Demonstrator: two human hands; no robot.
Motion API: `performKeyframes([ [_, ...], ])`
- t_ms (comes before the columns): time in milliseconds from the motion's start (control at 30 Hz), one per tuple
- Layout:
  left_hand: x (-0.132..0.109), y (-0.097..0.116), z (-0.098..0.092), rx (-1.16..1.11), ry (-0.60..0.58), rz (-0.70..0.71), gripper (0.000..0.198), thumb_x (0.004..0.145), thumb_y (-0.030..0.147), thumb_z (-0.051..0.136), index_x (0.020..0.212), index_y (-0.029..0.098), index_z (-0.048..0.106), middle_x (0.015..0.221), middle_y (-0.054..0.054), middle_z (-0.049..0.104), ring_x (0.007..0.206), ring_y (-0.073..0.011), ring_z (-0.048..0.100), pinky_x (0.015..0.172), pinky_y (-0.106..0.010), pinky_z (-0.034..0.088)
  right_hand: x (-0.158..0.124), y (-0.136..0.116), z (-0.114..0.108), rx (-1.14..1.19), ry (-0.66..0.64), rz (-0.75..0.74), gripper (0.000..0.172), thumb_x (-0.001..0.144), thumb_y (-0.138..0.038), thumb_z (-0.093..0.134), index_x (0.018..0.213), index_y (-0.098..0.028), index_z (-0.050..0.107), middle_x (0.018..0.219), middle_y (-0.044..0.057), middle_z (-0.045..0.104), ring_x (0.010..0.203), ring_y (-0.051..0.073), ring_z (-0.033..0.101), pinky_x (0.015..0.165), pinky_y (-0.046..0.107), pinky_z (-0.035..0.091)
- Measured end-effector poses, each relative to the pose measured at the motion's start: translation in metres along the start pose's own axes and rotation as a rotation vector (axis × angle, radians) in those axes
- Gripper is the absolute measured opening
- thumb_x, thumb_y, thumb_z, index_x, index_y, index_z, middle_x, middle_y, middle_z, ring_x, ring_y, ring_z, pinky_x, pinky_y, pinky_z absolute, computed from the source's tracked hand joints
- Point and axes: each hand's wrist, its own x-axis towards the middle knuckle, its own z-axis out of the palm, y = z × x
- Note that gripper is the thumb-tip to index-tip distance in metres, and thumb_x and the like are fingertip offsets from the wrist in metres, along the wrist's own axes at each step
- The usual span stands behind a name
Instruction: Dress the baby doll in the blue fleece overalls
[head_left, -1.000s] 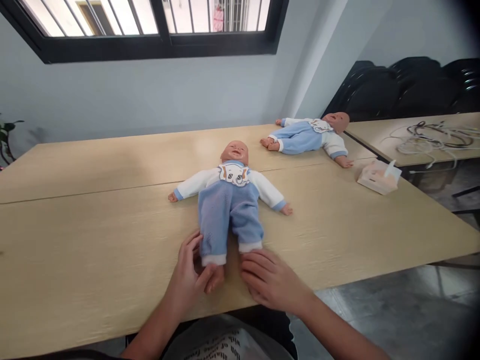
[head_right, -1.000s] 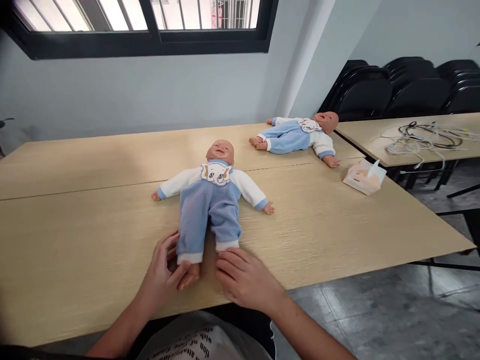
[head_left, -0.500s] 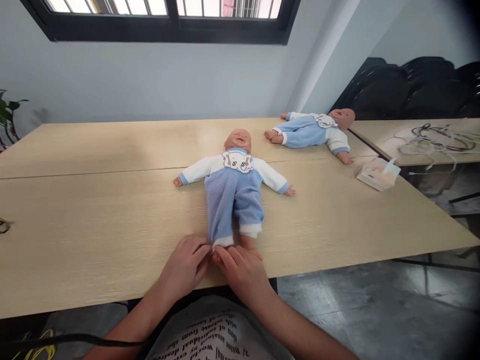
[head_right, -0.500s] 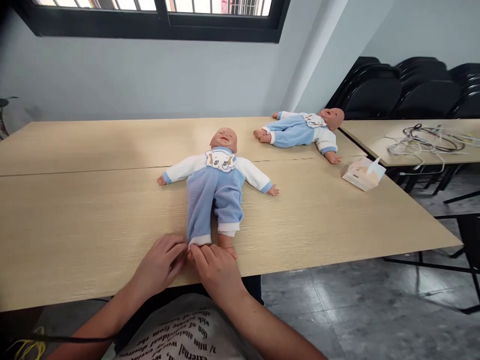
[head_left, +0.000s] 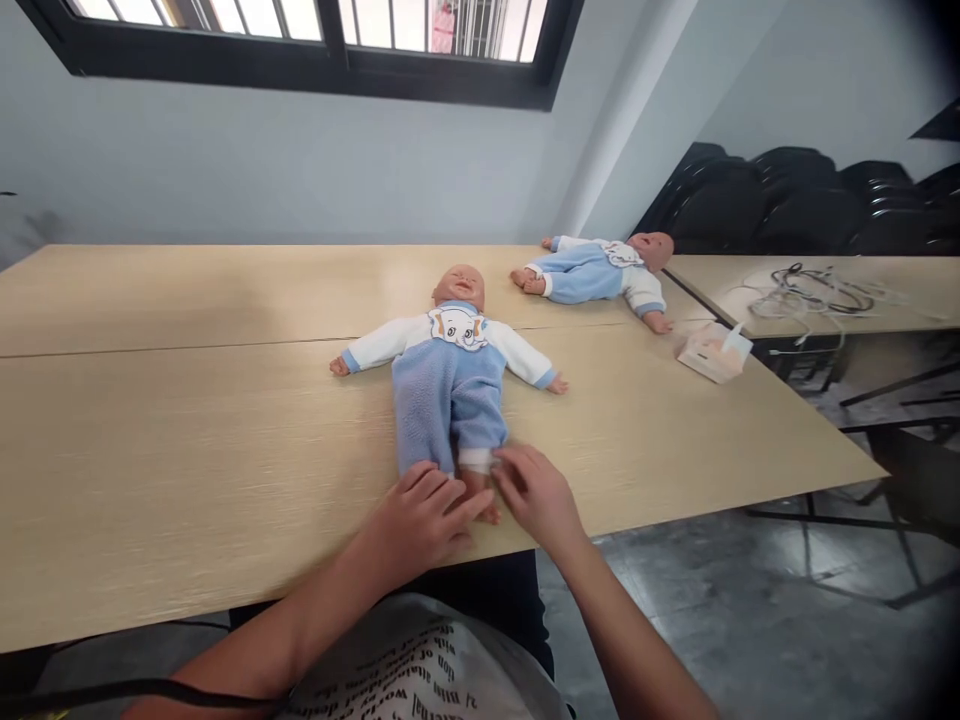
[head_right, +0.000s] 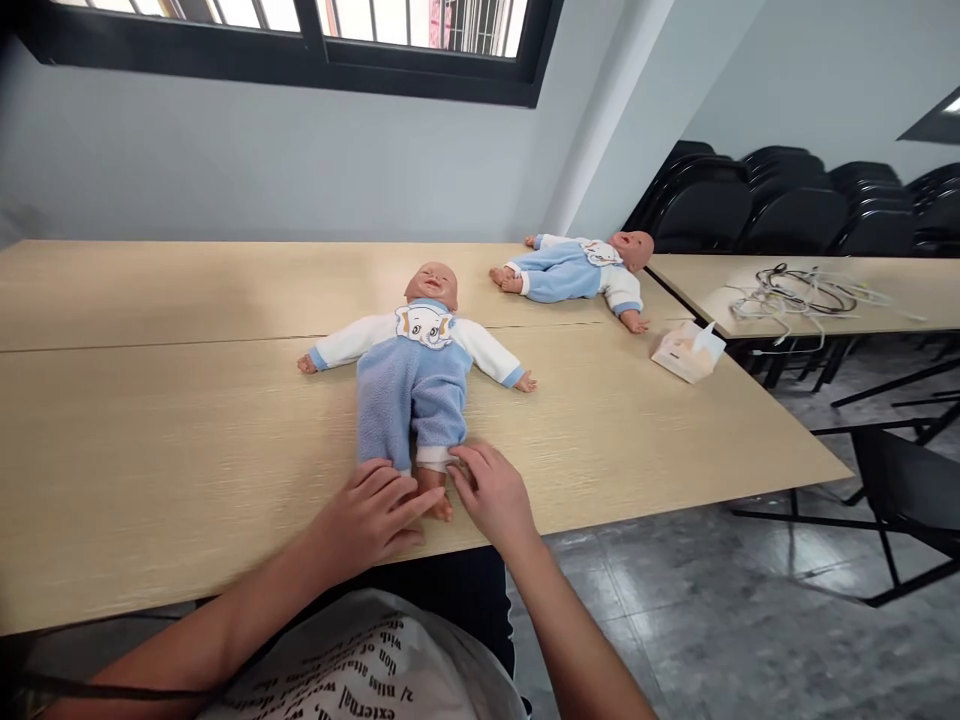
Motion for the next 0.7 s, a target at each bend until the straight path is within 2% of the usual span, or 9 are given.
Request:
performKeyframes([
  [133, 0.008, 0.003, 0.016, 0.04, 0.022, -0.011, 0.021, 0.102, 0.03, 0.062, 0.122, 0.027, 0.066, 0.092, -0.002, 0.072, 0.09, -0.0225, 0.063, 0.099, -0.046, 0.044, -0.001, -0.004, 0.007, -0.184, 0.052, -0.085, 0.015, 0.105, -0.019, 0.051, 0.102, -0.019, 0.066, 0.091, 0.008, 0.07, 0.085, 0.023, 0.064, 0.078, 0.037, 0.051],
  [233, 0.005, 0.003, 0.02, 0.026, 0.048, -0.053, 0.014, 0.102, 0.03, 0.062, 0.114, 0.026, 0.068, 0.09, -0.002, 0.072, 0.088, -0.0218, 0.063, 0.097, -0.045, 0.043, -0.007, -0.013, 0.002, -0.109, -0.053, -0.136, 0.016, 0.105, -0.018, 0.049, 0.097, -0.02, 0.063, 0.087, 0.006, 0.067, 0.082, 0.022, 0.061, 0.076, 0.035, 0.049],
  [333, 0.003, 0.005, 0.02, 0.028, 0.074, -0.042, 0.014, 0.102, 0.03, 0.063, 0.115, 0.025, 0.067, 0.089, -0.001, 0.073, 0.086, -0.0206, 0.063, 0.097, -0.044, 0.042, -0.019, -0.018, -0.001, 0.002, -0.135, -0.121, 0.013, 0.105, -0.017, 0.051, 0.097, -0.02, 0.061, 0.088, 0.005, 0.067, 0.082, 0.021, 0.061, 0.076, 0.035, 0.049],
  [433, 0.002, 0.007, 0.02, 0.036, 0.114, -0.036, 0.017, 0.103, 0.03, 0.063, 0.118, 0.025, 0.067, 0.089, 0.0, 0.074, 0.088, -0.0204, 0.064, 0.099, -0.043, 0.041, -0.031, -0.02, 0.002, -0.001, -0.084, -0.071, 0.008, 0.103, -0.016, 0.054, 0.104, -0.018, 0.062, 0.092, 0.007, 0.068, 0.085, 0.022, 0.062, 0.078, 0.036, 0.051],
  [500, 0.001, 0.007, 0.02, 0.044, 0.136, -0.04, 0.019, 0.102, 0.031, 0.064, 0.12, 0.024, 0.066, 0.09, 0.0, 0.075, 0.092, -0.0211, 0.065, 0.1, -0.044, 0.04, -0.033, -0.021, 0.004, -0.046, -0.021, -0.083, 0.016, 0.102, -0.016, 0.056, 0.116, -0.016, 0.062, 0.099, 0.01, 0.07, 0.092, 0.024, 0.064, 0.081, 0.038, 0.053],
  [567, -0.002, 0.006, 0.019, 0.045, 0.147, -0.034, 0.023, 0.102, 0.03, 0.065, 0.123, 0.023, 0.065, 0.091, 0.0, 0.075, 0.094, -0.0215, 0.066, 0.099, -0.043, 0.041, -0.028, -0.023, 0.003, -0.084, -0.003, -0.137, 0.026, 0.101, -0.015, 0.055, 0.126, -0.016, 0.062, 0.105, 0.012, 0.07, 0.095, 0.025, 0.064, 0.083, 0.039, 0.055],
  [700, -0.007, 0.003, 0.017, 0.022, 0.161, -0.013, 0.029, 0.101, 0.025, 0.066, 0.129, 0.021, 0.06, 0.093, -0.001, 0.076, 0.09, -0.0205, 0.068, 0.093, -0.041, 0.046, -0.006, -0.032, -0.008, 0.006, -0.136, -0.237, 0.029, 0.101, -0.014, 0.05, 0.125, -0.019, 0.066, 0.105, 0.01, 0.071, 0.092, 0.021, 0.066, 0.081, 0.036, 0.055],
])
